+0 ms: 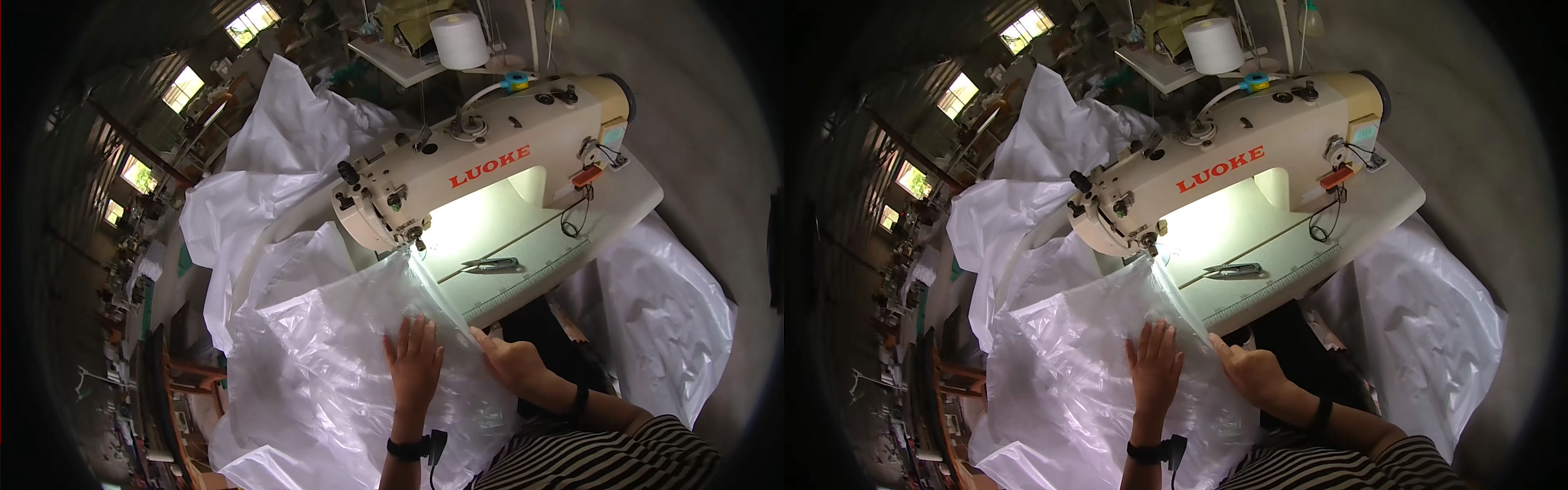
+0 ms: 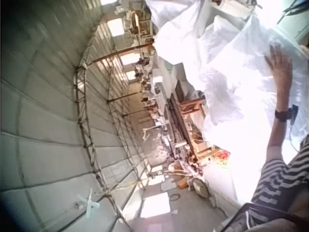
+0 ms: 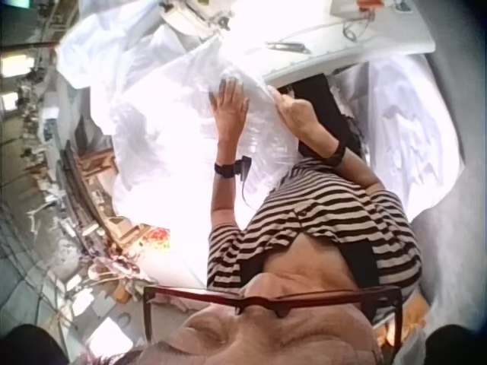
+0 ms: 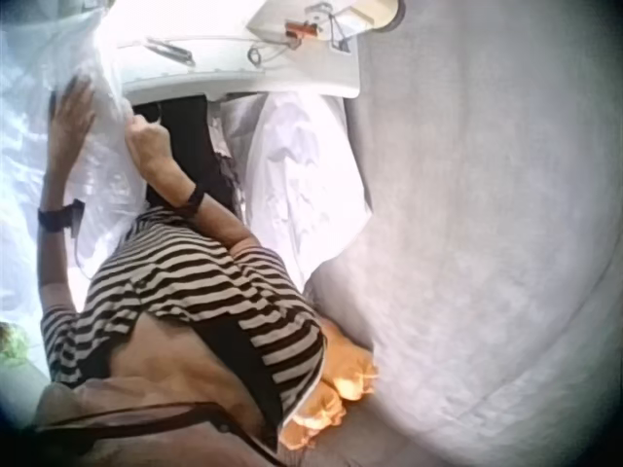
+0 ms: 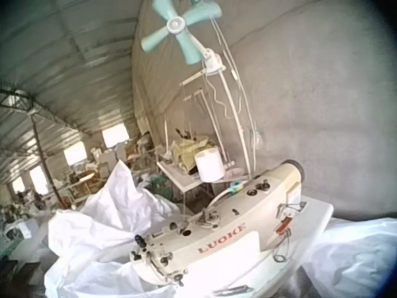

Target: Sewing white plastic or fabric sheets using an industrial sewing machine.

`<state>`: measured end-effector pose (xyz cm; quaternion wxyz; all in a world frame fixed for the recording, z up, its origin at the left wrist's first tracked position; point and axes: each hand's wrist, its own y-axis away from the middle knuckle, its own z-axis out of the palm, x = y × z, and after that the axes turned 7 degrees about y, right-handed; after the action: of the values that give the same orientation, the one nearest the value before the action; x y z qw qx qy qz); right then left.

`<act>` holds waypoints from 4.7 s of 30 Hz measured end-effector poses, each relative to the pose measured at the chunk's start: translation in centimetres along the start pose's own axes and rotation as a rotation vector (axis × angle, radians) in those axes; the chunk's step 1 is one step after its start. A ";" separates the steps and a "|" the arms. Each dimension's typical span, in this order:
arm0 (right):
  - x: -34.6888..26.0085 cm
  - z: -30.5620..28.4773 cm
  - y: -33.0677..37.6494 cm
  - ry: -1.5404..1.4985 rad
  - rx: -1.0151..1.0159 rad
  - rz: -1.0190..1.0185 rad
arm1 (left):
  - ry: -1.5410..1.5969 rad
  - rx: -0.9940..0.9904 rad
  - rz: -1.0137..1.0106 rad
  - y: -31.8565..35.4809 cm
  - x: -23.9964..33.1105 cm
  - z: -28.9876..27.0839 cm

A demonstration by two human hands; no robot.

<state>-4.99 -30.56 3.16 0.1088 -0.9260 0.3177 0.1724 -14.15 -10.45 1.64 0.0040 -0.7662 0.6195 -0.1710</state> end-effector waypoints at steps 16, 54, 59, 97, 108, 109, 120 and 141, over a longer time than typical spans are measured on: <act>0.4 0.8 -1.8 0.076 0.058 0.035 | 0.006 0.100 0.132 -2.1 1.9 0.5; -2.3 0.5 -1.2 0.308 0.068 -0.083 | -0.038 0.000 0.142 -5.5 -1.9 -0.3; -2.0 1.5 -1.3 0.387 0.060 -0.101 | -0.052 -0.032 0.207 -6.2 -1.5 -0.5; -0.9 9.5 3.9 -1.168 -1.026 -0.144 | -0.100 0.112 -0.577 6.8 -19.5 -5.9; 4.9 1.3 10.9 -1.095 -0.993 0.241 | -0.138 0.168 -0.501 7.1 -25.0 -5.8; 4.8 1.3 10.6 -1.060 -0.933 0.190 | -0.123 0.166 -0.508 7.1 -24.5 -6.1; -0.3 1.6 6.5 -0.843 -0.348 0.272 | 0.172 0.371 -0.608 13.9 -10.4 -6.7; -3.0 1.8 6.9 -0.224 -0.140 -0.112 | 0.552 0.793 -0.867 18.8 -10.4 -8.5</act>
<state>-11.93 -33.73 2.07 0.0879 -0.9227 0.2385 0.2899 -36.01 -3.21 2.90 0.0581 -0.8149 0.1223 -0.5635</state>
